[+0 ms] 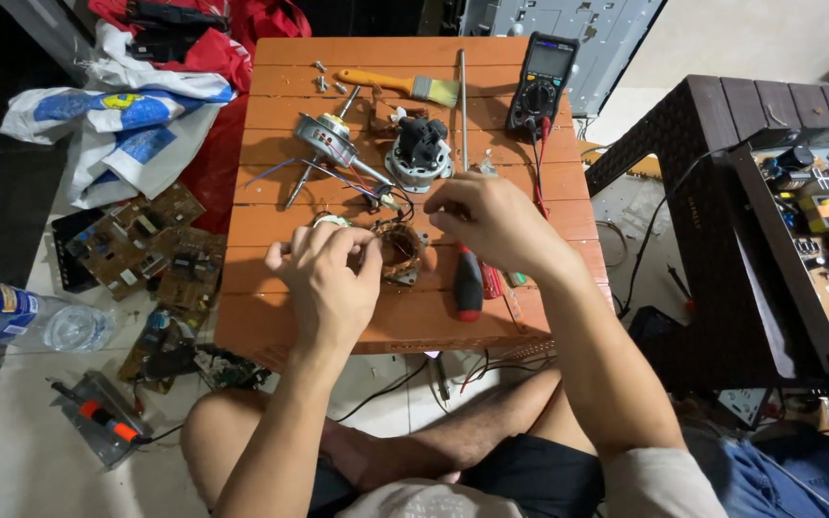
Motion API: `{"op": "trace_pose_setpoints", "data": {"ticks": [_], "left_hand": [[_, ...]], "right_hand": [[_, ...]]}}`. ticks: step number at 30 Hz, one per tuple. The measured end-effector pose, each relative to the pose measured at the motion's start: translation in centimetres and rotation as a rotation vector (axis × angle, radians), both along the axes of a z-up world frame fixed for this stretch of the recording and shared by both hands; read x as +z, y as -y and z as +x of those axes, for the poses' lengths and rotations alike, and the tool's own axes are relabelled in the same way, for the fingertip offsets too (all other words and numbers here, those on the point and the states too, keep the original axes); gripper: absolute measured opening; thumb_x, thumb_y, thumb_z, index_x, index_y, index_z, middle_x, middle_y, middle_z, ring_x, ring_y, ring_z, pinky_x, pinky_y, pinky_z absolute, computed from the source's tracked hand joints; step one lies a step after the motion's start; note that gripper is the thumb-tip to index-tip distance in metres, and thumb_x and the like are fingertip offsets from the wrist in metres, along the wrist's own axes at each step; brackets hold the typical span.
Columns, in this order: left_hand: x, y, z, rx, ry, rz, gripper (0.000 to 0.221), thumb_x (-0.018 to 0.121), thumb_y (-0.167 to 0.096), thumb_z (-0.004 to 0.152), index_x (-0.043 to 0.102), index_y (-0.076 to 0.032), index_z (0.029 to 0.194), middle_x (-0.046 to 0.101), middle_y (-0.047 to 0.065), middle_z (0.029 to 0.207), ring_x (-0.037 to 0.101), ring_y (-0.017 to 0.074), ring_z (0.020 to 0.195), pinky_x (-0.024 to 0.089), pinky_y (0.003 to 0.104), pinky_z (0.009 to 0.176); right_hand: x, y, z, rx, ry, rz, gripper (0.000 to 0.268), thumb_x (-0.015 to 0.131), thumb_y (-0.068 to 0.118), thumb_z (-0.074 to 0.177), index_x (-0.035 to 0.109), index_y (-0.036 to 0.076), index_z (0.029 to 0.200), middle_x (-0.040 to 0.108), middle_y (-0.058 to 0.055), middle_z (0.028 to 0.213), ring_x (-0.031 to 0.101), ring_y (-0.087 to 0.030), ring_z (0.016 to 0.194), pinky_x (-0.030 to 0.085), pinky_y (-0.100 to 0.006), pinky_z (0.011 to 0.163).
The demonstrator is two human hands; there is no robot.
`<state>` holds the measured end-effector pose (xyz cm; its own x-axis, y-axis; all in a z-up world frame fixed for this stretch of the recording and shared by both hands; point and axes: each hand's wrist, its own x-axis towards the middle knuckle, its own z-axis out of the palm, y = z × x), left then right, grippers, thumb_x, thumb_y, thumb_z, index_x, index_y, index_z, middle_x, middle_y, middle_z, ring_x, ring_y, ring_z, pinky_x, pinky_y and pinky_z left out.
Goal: Preparing and soldering wires to a motor component while performing electronics repair
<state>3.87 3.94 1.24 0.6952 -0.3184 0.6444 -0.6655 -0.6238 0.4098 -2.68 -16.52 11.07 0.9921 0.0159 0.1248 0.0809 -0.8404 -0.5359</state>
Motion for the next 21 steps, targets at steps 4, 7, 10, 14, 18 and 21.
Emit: {"op": "trace_pose_setpoints", "data": {"ticks": [4, 7, 10, 14, 18, 21], "left_hand": [[0.2, 0.2, -0.2, -0.009, 0.015, -0.051, 0.006, 0.077, -0.027, 0.087, 0.071, -0.027, 0.087, 0.057, -0.011, 0.079, 0.059, 0.0148, 0.086, 0.030, 0.047, 0.096], [0.6, 0.4, -0.5, 0.029, 0.006, -0.128, 0.009, 0.079, -0.026, 0.086, 0.070, -0.028, 0.087, 0.059, -0.012, 0.080, 0.061, 0.0139, 0.086, 0.032, 0.043, 0.093], [0.2, 0.5, -0.3, 0.025, -0.009, -0.180, 0.011, 0.080, -0.024, 0.087, 0.069, -0.025, 0.087, 0.057, -0.009, 0.080, 0.061, 0.0157, 0.086, 0.032, 0.041, 0.092], [0.3, 0.9, -0.7, 0.052, -0.015, -0.174, 0.007, 0.077, -0.020, 0.090, 0.071, -0.022, 0.090, 0.058, -0.008, 0.082, 0.060, 0.0155, 0.087, 0.032, 0.045, 0.092], [0.1, 1.2, -0.5, 0.068, 0.014, -0.177, 0.006, 0.076, -0.017, 0.091, 0.071, -0.019, 0.091, 0.055, -0.006, 0.079, 0.058, 0.0170, 0.085, 0.031, 0.046, 0.090], [-0.3, 1.4, -0.3, 0.051, 0.058, -0.179, 0.009, 0.077, -0.017, 0.089, 0.069, -0.019, 0.088, 0.053, -0.006, 0.077, 0.059, 0.0182, 0.086, 0.030, 0.045, 0.089]], "right_hand": [[-2.4, 0.7, -1.3, -0.065, 0.070, 0.074, 0.018, 0.070, 0.019, 0.090, 0.076, 0.009, 0.103, 0.068, -0.015, 0.086, 0.070, -0.042, 0.083, 0.057, -0.050, 0.074], [-4.7, 1.6, -1.5, -0.110, 0.144, 0.128, 0.015, 0.072, 0.020, 0.092, 0.077, 0.014, 0.104, 0.066, -0.009, 0.086, 0.070, -0.036, 0.083, 0.057, -0.046, 0.074], [-7.4, 2.1, -1.2, -0.173, 0.214, 0.197, 0.014, 0.073, 0.020, 0.093, 0.077, 0.016, 0.106, 0.066, -0.008, 0.087, 0.070, -0.032, 0.085, 0.056, -0.043, 0.076], [-8.1, 1.8, -1.1, -0.213, 0.223, 0.224, 0.012, 0.072, 0.022, 0.093, 0.076, 0.019, 0.105, 0.064, -0.007, 0.087, 0.069, -0.030, 0.085, 0.056, -0.041, 0.076], [-8.3, 1.6, -1.1, -0.218, 0.265, 0.237, 0.012, 0.072, 0.017, 0.093, 0.077, 0.016, 0.104, 0.062, -0.007, 0.083, 0.068, -0.029, 0.078, 0.054, -0.039, 0.072], [-8.4, 1.5, -1.0, -0.225, 0.265, 0.235, 0.012, 0.072, 0.017, 0.093, 0.078, 0.016, 0.104, 0.062, -0.006, 0.082, 0.067, -0.027, 0.077, 0.053, -0.037, 0.070]]}}
